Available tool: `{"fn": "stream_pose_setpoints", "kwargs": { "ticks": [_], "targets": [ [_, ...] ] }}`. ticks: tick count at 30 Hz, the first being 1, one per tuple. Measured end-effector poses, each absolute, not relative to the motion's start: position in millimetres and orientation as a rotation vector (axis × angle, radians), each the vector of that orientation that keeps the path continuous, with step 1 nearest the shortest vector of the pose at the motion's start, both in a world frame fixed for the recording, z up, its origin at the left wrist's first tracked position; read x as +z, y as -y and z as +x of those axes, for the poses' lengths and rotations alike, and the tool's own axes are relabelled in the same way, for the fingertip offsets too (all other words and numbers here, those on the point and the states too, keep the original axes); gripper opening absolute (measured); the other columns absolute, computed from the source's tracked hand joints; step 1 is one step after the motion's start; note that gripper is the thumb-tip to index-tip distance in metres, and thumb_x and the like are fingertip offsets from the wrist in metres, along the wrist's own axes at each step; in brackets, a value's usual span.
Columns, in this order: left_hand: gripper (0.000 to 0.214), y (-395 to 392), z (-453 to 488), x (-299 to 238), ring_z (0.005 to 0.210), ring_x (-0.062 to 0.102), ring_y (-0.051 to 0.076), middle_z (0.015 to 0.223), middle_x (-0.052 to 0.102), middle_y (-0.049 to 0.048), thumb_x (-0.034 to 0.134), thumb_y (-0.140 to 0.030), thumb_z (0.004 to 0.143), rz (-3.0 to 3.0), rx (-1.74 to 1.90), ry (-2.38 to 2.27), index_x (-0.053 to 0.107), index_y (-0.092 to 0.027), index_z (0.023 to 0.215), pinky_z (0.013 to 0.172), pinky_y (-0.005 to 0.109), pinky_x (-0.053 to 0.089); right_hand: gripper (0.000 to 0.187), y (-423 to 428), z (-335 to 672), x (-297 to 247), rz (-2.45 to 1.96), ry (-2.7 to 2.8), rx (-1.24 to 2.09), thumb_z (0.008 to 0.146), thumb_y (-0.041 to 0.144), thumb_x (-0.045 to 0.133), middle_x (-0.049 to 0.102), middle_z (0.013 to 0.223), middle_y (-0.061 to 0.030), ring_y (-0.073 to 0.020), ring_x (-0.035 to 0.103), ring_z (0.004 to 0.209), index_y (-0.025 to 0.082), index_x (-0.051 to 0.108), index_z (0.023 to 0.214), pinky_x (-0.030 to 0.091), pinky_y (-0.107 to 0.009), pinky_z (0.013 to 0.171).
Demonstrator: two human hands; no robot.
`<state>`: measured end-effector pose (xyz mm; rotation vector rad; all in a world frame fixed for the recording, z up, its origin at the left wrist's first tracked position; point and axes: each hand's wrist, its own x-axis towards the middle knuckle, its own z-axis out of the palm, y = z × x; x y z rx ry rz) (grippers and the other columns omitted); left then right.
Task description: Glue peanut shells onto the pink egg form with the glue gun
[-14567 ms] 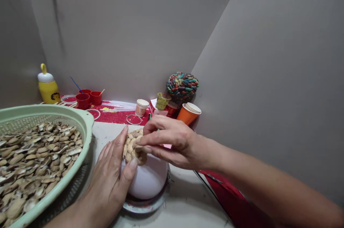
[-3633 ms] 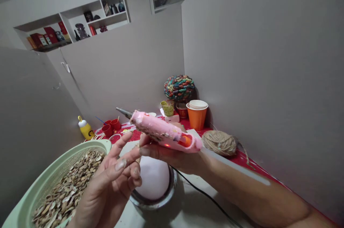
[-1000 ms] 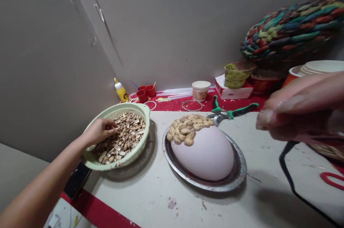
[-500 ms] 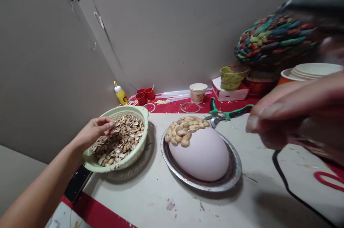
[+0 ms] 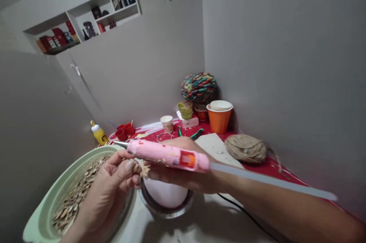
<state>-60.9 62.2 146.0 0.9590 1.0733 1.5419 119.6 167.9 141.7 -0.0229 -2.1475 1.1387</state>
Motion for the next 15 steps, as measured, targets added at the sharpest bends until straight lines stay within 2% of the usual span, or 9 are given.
{"fn": "stream_pose_setpoints", "kwargs": {
  "ticks": [7, 12, 15],
  "targets": [
    [0.03, -78, -25, 146, 0.056, 0.062, 0.012, 0.07, 0.068, 0.0007, 0.083, -0.029, 0.071, 1.046, 1.707, -1.1, 0.065, -0.019, 0.093, 0.055, 0.022, 0.053, 0.032, -173, 125, 153, -0.097, 2.126, 0.993, 0.091, 0.045, 0.058, 0.062, 0.086, -0.0048, -0.0143, 0.058, 0.079, 0.014, 0.062, 0.09, 0.047, -0.025, 0.071],
    [0.026, -84, -21, 140, 0.053, 0.061, 0.011, 0.064, 0.068, -0.001, 0.079, -0.033, 0.075, 1.094, 1.739, -1.11, 0.062, -0.021, 0.092, 0.054, 0.022, 0.051, 0.031, -176, 128, 153, -0.064, 2.148, 1.06, 0.094, 0.043, 0.053, 0.064, 0.083, -0.0044, -0.0137, 0.059, 0.078, 0.014, 0.06, 0.086, 0.048, -0.025, 0.073],
    [0.024, -87, -25, 137, 0.055, 0.064, 0.013, 0.066, 0.069, -0.0011, 0.076, -0.035, 0.078, 1.143, 1.747, -1.149, 0.062, -0.021, 0.092, 0.054, 0.023, 0.052, 0.028, -179, 127, 149, -0.052, 2.098, 1.109, 0.092, 0.041, 0.058, 0.063, 0.08, -0.0022, -0.0122, 0.059, 0.074, 0.014, 0.061, 0.086, 0.048, -0.023, 0.069]
  ]
}}
